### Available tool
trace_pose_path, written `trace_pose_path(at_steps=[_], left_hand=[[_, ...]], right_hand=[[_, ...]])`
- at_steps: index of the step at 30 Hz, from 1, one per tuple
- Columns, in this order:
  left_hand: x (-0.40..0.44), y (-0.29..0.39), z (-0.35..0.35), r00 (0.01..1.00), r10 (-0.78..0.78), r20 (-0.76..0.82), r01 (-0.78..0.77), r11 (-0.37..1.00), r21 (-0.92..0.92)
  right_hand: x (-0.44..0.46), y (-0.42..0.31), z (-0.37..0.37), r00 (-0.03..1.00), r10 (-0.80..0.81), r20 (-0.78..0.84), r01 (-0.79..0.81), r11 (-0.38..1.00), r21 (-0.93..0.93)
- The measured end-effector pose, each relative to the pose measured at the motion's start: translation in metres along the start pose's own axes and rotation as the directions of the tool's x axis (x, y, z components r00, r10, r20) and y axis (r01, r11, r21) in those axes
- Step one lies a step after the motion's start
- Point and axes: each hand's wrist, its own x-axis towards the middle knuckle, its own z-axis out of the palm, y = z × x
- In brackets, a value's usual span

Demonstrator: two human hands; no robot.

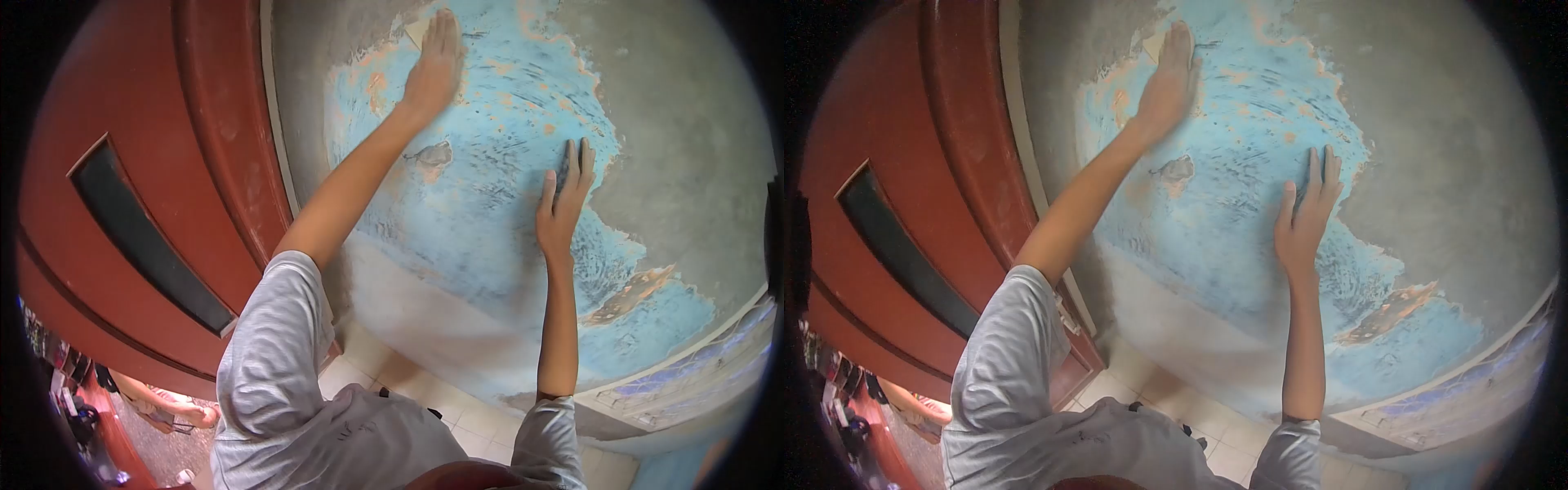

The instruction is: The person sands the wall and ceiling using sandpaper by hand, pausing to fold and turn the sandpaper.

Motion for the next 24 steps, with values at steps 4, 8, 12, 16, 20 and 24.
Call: trace_pose_path(at_steps=[4, 8, 12, 16, 20, 24], left_hand=[[0.025, -0.036, -0.002, 0.974, 0.218, 0.057, -0.220, 0.975, 0.036], [0.023, -0.026, -0.015, 0.963, 0.228, 0.144, -0.220, 0.973, -0.066], [0.003, -0.029, -0.021, 0.948, 0.158, 0.277, -0.187, 0.979, 0.082], [0.041, -0.051, -0.006, 0.936, 0.336, 0.106, -0.340, 0.940, 0.021], [-0.004, -0.035, -0.003, 0.966, 0.214, 0.144, -0.211, 0.977, -0.038], [0.011, -0.032, -0.018, 0.954, 0.227, 0.194, -0.237, 0.971, 0.028]], right_hand=[[-0.012, 0.009, 0.017, 0.989, 0.053, 0.136, -0.010, 0.955, -0.298], [-0.011, 0.006, 0.022, 0.988, 0.072, 0.138, -0.016, 0.930, -0.368], [-0.012, 0.007, 0.025, 0.990, 0.065, 0.126, -0.008, 0.915, -0.403], [-0.012, 0.007, 0.020, 0.984, 0.090, 0.154, -0.013, 0.898, -0.440], [-0.019, 0.004, 0.015, 0.979, 0.088, 0.182, -0.005, 0.910, -0.414], [-0.020, 0.004, 0.004, 0.970, 0.077, 0.230, 0.028, 0.907, -0.420]])
